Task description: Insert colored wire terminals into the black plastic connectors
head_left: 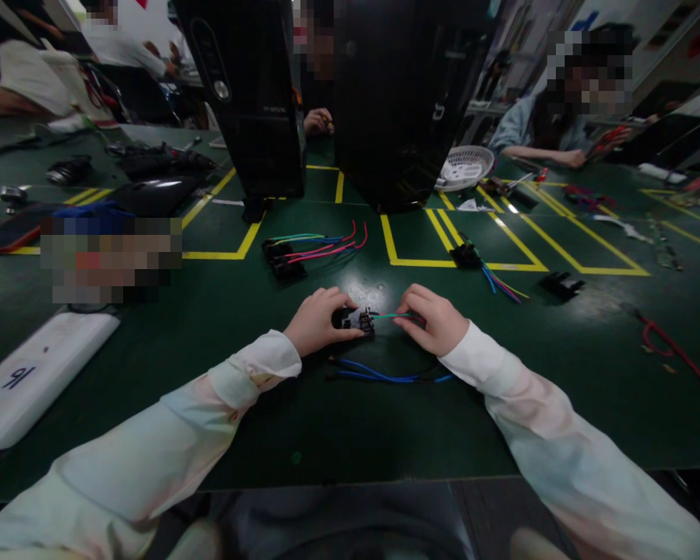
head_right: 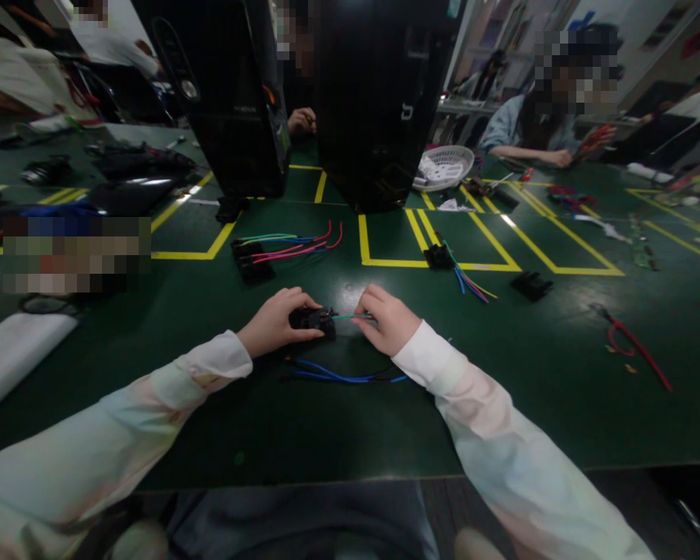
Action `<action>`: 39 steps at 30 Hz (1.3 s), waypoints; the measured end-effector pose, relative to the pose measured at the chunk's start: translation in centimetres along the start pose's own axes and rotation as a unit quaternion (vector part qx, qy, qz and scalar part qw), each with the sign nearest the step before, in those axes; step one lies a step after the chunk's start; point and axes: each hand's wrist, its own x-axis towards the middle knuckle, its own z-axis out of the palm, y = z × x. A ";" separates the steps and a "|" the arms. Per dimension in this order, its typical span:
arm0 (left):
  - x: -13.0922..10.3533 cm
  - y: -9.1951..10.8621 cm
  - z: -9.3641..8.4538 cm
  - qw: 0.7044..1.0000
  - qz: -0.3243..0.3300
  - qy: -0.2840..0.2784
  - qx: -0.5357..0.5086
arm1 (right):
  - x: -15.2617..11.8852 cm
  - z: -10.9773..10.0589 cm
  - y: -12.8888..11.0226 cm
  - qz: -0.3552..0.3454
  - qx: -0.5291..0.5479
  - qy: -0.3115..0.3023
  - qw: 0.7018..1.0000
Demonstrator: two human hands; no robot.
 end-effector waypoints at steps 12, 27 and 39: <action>0.0 -0.4 0.2 1.000 0.000 -0.014 0.000 | -0.2 -0.2 0.0 0.005 -0.002 -0.042 0.999; 0.0 -0.4 0.2 1.000 -0.005 -0.007 0.000 | -0.3 -0.2 -0.1 0.031 -0.028 -0.033 0.999; 0.0 -0.2 0.1 1.000 -0.007 -0.006 0.003 | -0.2 -0.4 -0.3 0.041 -0.052 -0.032 0.997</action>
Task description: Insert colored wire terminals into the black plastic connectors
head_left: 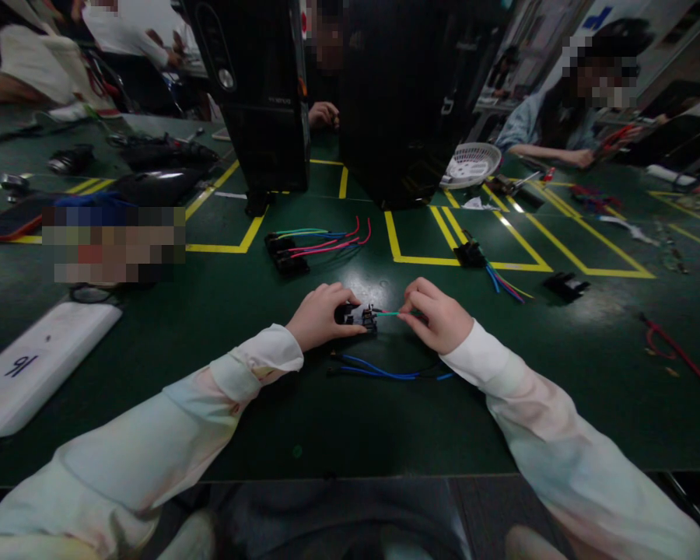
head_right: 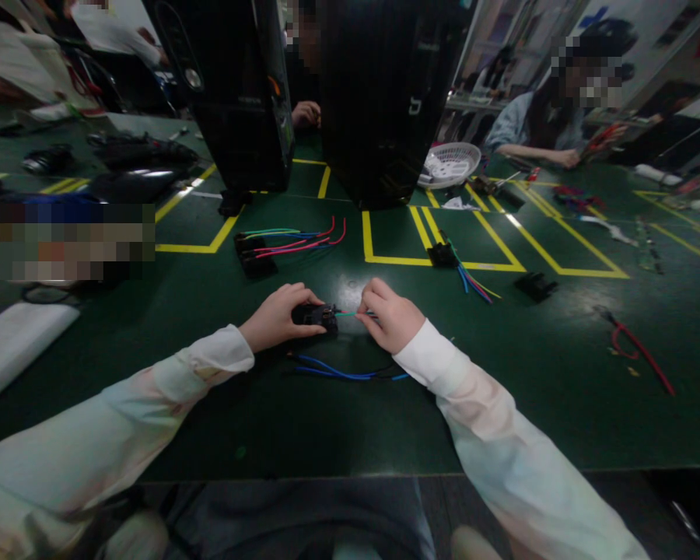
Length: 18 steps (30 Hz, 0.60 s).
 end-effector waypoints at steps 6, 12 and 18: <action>0.0 0.1 0.0 1.000 0.003 0.003 0.004 | -0.1 -0.2 -0.3 0.017 -0.035 -0.020 0.999; 0.0 0.2 -0.1 1.000 0.000 -0.001 0.003 | 0.0 -0.1 -0.1 0.001 -0.020 -0.028 0.999; 0.0 0.0 -0.1 1.000 0.001 -0.002 -0.003 | 0.0 0.0 -0.2 -0.004 0.005 0.004 1.000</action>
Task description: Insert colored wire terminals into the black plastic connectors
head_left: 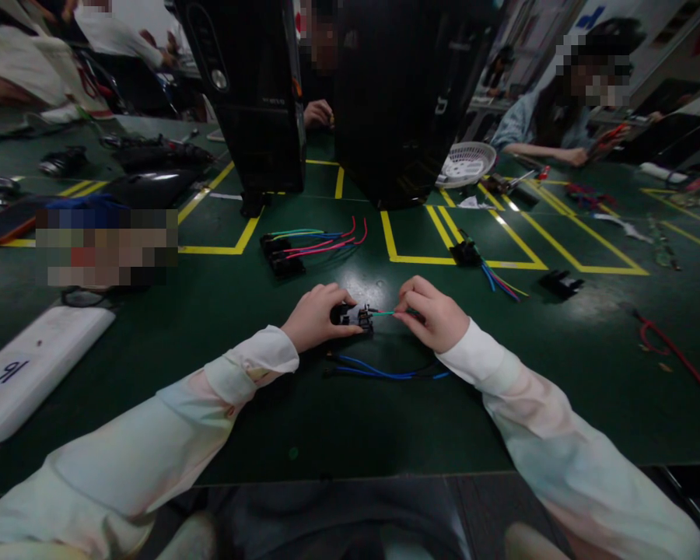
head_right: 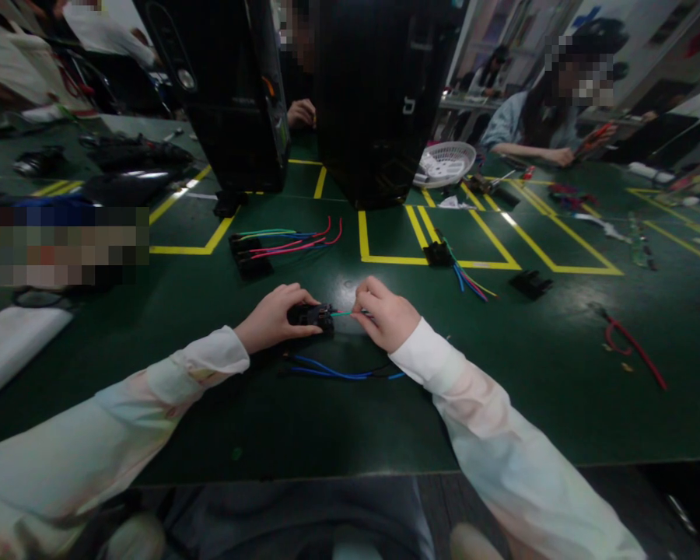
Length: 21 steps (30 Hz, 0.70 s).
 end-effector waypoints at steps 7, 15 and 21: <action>0.0 0.0 0.0 1.000 -0.002 -0.006 -0.007 | -0.1 0.3 -0.1 -0.013 0.008 -0.019 1.000; 0.0 -0.1 0.0 1.000 0.011 -0.002 0.007 | -0.1 0.4 -0.1 -0.017 0.022 -0.002 1.000; 0.0 -0.1 0.0 1.000 0.005 -0.004 0.006 | -0.2 0.4 0.0 -0.025 0.028 0.002 0.999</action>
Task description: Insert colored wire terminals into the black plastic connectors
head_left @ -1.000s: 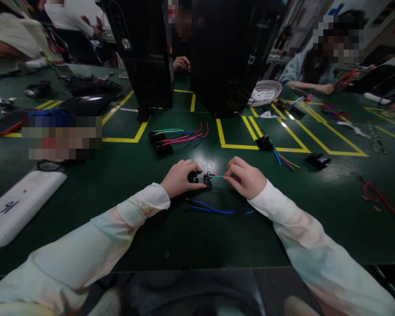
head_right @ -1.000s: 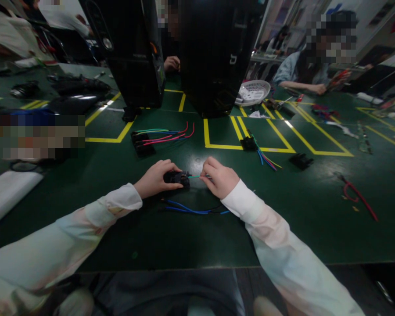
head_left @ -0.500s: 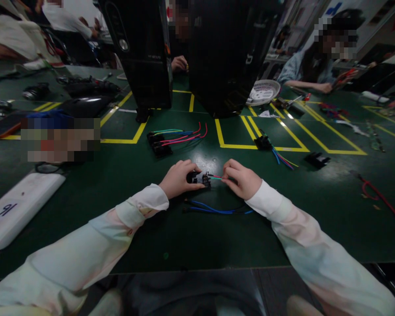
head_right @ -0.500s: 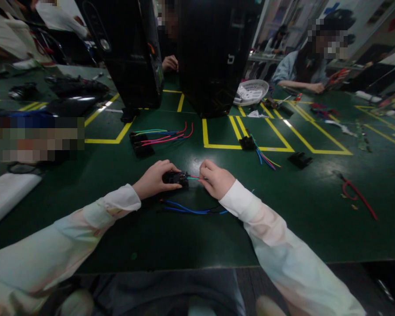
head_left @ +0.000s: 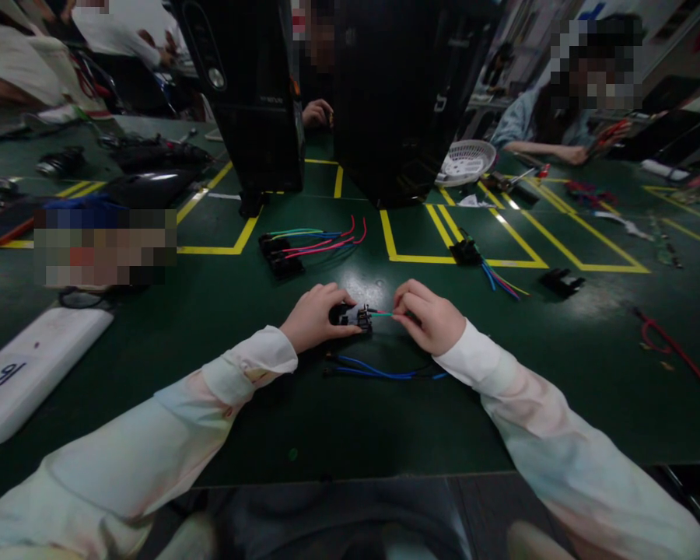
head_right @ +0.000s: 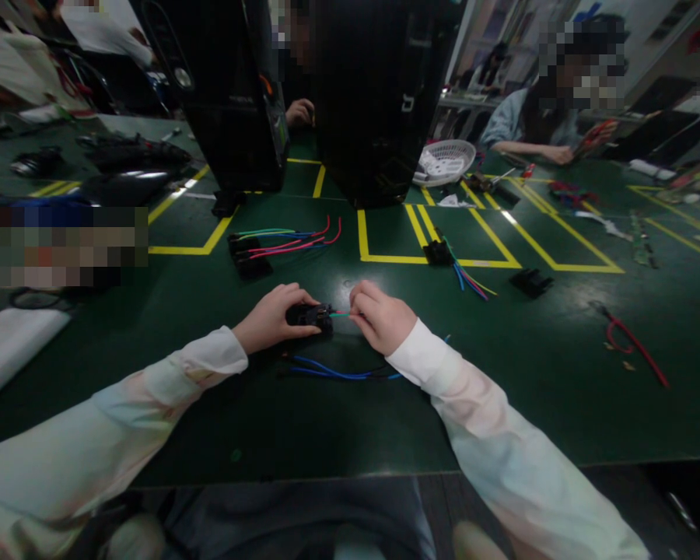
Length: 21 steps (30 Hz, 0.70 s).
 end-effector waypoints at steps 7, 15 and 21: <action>0.0 0.1 -0.1 1.000 0.001 -0.001 -0.002 | 0.2 -0.1 -0.4 0.004 0.021 -0.009 1.000; 0.0 0.1 -0.1 1.000 0.005 0.001 -0.005 | -0.1 0.2 0.0 -0.013 0.045 -0.010 0.999; 0.0 0.0 0.0 1.000 0.005 0.000 -0.002 | 0.0 0.0 0.0 -0.015 0.030 0.003 0.999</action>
